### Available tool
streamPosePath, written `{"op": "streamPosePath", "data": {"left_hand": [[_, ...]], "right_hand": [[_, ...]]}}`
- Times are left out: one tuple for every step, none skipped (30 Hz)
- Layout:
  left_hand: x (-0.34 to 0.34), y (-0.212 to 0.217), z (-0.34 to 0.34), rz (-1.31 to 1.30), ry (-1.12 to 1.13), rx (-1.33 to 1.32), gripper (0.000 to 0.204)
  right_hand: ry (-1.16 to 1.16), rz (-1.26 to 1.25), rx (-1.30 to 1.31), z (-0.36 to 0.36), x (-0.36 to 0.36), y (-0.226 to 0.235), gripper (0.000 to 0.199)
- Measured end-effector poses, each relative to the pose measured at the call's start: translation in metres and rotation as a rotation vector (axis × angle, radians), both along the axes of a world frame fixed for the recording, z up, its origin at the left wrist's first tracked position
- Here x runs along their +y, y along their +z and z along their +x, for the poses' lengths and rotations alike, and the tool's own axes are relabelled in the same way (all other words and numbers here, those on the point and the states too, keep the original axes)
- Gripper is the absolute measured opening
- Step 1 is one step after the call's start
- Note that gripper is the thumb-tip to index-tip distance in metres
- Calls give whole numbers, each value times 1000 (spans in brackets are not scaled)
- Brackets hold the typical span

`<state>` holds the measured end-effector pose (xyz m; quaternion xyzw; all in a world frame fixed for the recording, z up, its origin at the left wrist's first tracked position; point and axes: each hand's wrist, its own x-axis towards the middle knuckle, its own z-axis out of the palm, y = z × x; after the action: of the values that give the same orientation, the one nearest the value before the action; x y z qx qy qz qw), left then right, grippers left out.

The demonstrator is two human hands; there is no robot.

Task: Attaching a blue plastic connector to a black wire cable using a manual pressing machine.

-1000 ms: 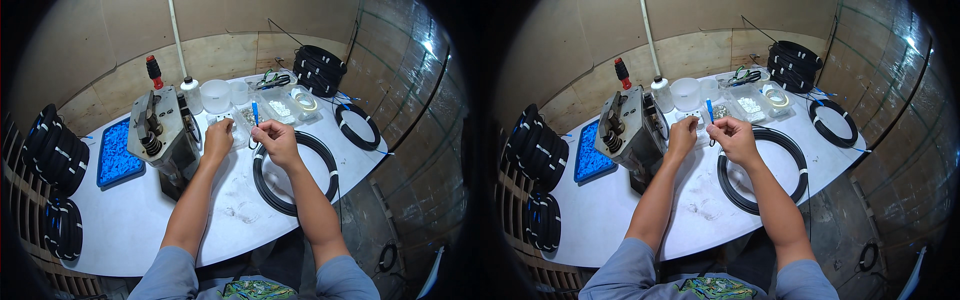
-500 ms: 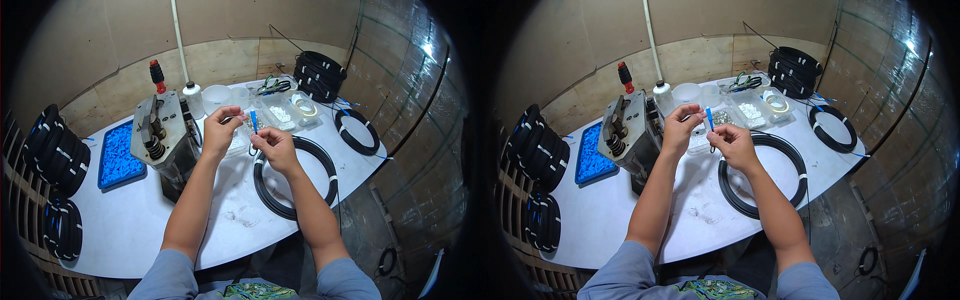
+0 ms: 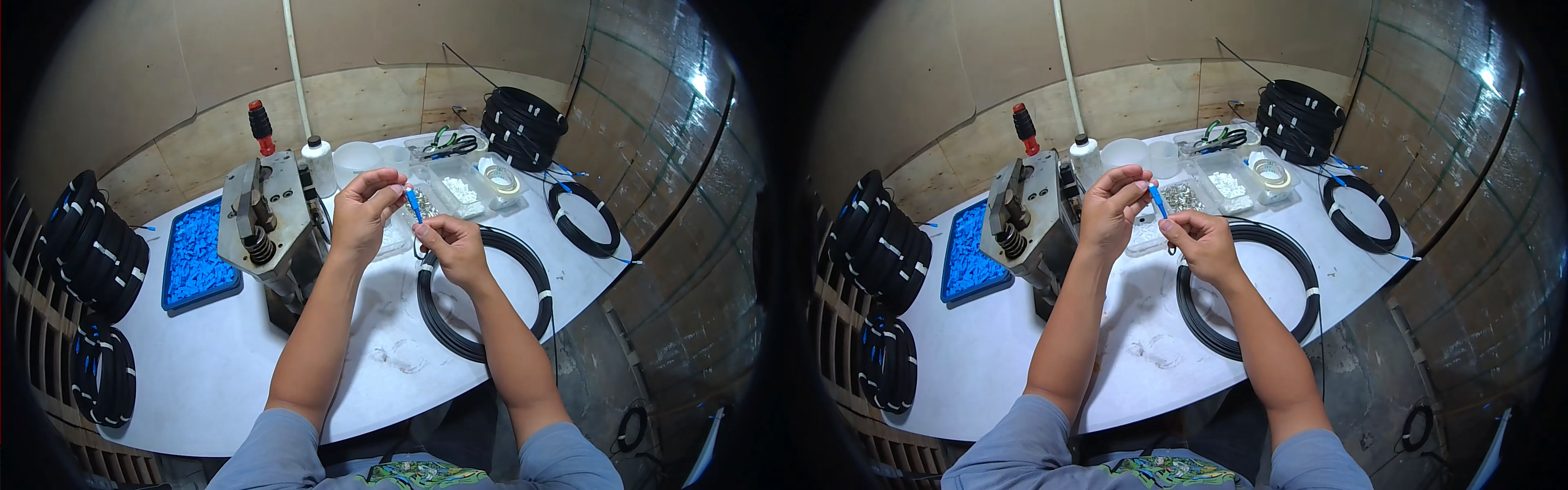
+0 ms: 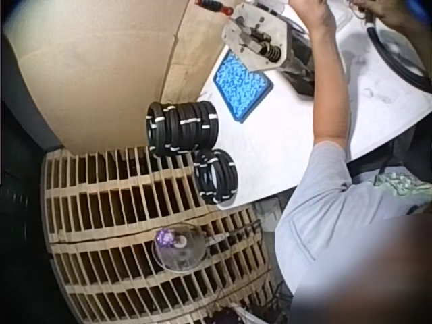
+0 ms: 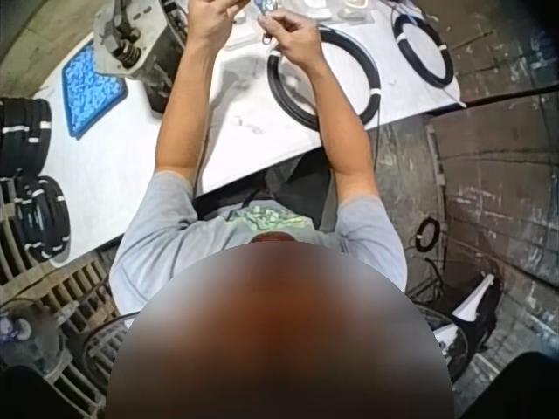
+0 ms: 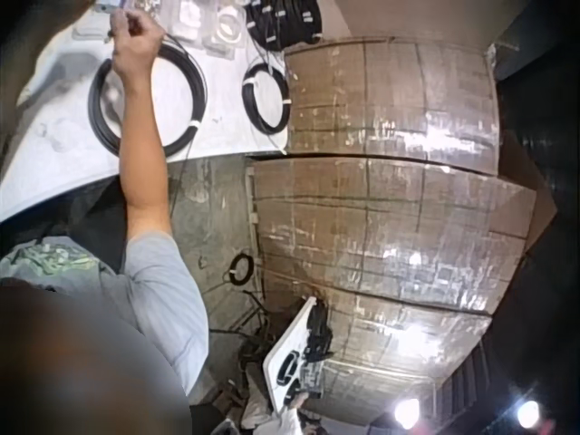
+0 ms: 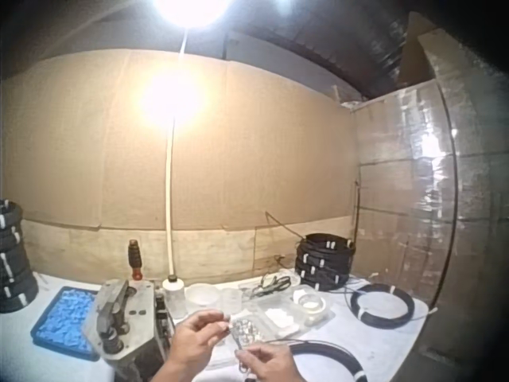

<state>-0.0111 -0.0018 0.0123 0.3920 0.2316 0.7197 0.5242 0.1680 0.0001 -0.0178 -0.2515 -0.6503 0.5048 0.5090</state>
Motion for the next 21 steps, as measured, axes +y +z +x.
{"op": "streamPosePath", "data": {"left_hand": [[0,1,0,14,1,-8,24],[-1,2,1,28,2,-15,24],[-1,3,1,27,-1,-16,24],[-2,4,2,26,2,-11,24],[-2,4,2,25,4,-6,24],[-1,4,1,26,5,-5,24],[0,2,0,34,-9,-5,24],[0,1,0,43,-23,-4,24],[1,0,0,46,-25,-4,24],[1,-1,0,42,-32,-12,25],[1,-1,0,38,-39,-19,25],[1,0,1,41,-41,-19,25],[1,1,2,24,-37,-23,23],[1,1,3,7,-34,-28,22],[0,1,2,9,-34,-27,22],[0,1,1,14,-42,-31,22],[0,1,0,19,-51,-35,22],[0,1,0,20,-52,-34,22],[0,0,0,24,-54,-30,22],[0,0,1,28,-56,-26,23],[0,1,1,31,-57,-24,23]], "right_hand": [[-1,-1,0,0,0,0,17],[-3,-11,0,1,0,0,15],[-8,-22,-1,1,0,0,13],[-10,-23,-1,2,1,-1,13],[-9,-29,-7,3,1,-1,13],[-5,-33,-13,3,2,-1,13],[-4,-31,-12,2,2,-1,13],[-12,-17,-14,1,2,-2,15],[-24,-2,-16,2,3,-3,18],[-26,2,-15,2,3,-3,18],[-32,0,-15,2,3,-3,18],[-39,-2,-14,3,4,-4,18],[-41,1,-13,3,3,-3,18],[-44,-5,-19,3,3,-3,18],[-44,-13,-23,3,2,-2,18],[-44,-11,-21,3,2,-2,18],[-43,-8,-21,2,2,-1,18],[-44,-6,-21,3,2,0,18],[-45,-4,-20,3,2,0,18],[-43,-9,-23,4,2,0,18],[-40,-13,-26,4,2,0,18]]}}
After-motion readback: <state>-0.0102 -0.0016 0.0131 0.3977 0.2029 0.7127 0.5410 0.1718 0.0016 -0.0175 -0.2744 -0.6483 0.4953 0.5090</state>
